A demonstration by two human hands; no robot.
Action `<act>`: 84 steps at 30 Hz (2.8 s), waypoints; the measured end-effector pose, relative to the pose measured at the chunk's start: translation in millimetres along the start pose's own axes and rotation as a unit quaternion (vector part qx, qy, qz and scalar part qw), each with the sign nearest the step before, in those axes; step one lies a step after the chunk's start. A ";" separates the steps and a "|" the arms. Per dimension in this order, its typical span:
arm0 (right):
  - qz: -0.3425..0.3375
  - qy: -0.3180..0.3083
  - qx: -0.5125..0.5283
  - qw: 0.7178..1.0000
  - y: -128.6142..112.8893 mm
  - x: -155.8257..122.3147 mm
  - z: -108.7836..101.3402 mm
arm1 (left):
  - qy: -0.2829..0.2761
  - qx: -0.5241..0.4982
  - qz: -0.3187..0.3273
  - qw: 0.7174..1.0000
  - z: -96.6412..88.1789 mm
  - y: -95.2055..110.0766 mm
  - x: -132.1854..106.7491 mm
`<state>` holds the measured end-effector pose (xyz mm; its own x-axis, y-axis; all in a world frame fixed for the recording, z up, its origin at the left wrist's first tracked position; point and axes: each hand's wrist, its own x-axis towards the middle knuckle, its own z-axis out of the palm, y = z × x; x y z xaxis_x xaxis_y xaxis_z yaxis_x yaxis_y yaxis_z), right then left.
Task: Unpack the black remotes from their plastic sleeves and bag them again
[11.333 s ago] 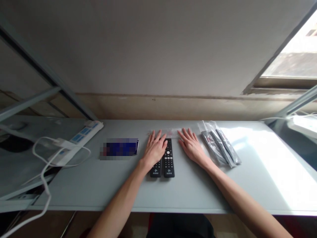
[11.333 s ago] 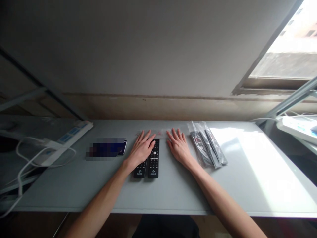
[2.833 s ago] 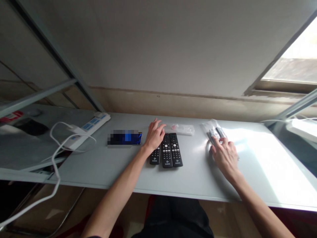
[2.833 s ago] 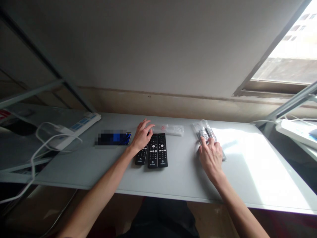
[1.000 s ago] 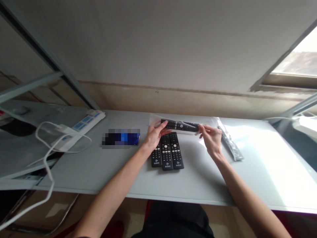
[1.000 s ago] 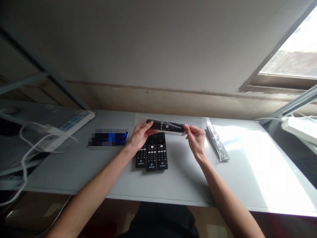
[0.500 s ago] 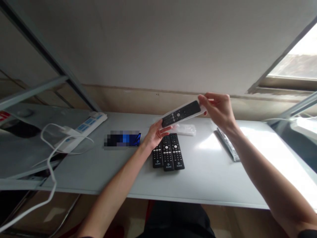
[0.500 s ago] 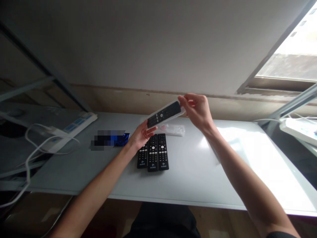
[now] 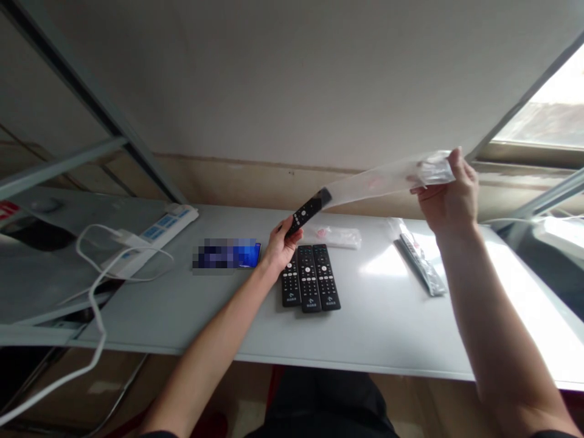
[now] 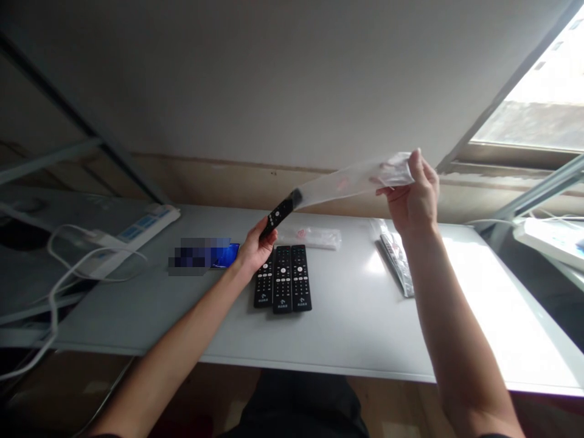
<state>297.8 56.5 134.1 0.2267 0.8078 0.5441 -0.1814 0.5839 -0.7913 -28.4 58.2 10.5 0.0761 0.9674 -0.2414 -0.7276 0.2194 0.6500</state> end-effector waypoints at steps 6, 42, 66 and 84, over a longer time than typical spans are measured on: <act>0.165 0.081 -0.023 0.983 74.8 -58.2 -14.8 | -0.076 -0.040 0.002 0.996 3.9 1.9 -10.1; 0.059 -0.159 -0.476 0.863 100.1 -137.0 31.3 | -0.120 0.105 -0.014 0.987 0.8 -0.3 -13.0; 0.354 -0.269 -0.231 0.865 69.3 -129.5 11.0 | -0.212 0.475 0.181 0.835 -4.3 -6.0 -23.0; 0.115 -0.288 -0.445 0.840 81.9 -155.8 12.8 | -0.145 0.650 0.460 0.587 -10.9 -1.2 -19.1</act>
<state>235.4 -20.5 -12.0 -0.2641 0.9457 0.1896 0.6891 0.3226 -0.6489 -36.4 38.0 6.4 0.3094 0.6918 0.6524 0.5693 -0.6843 0.4557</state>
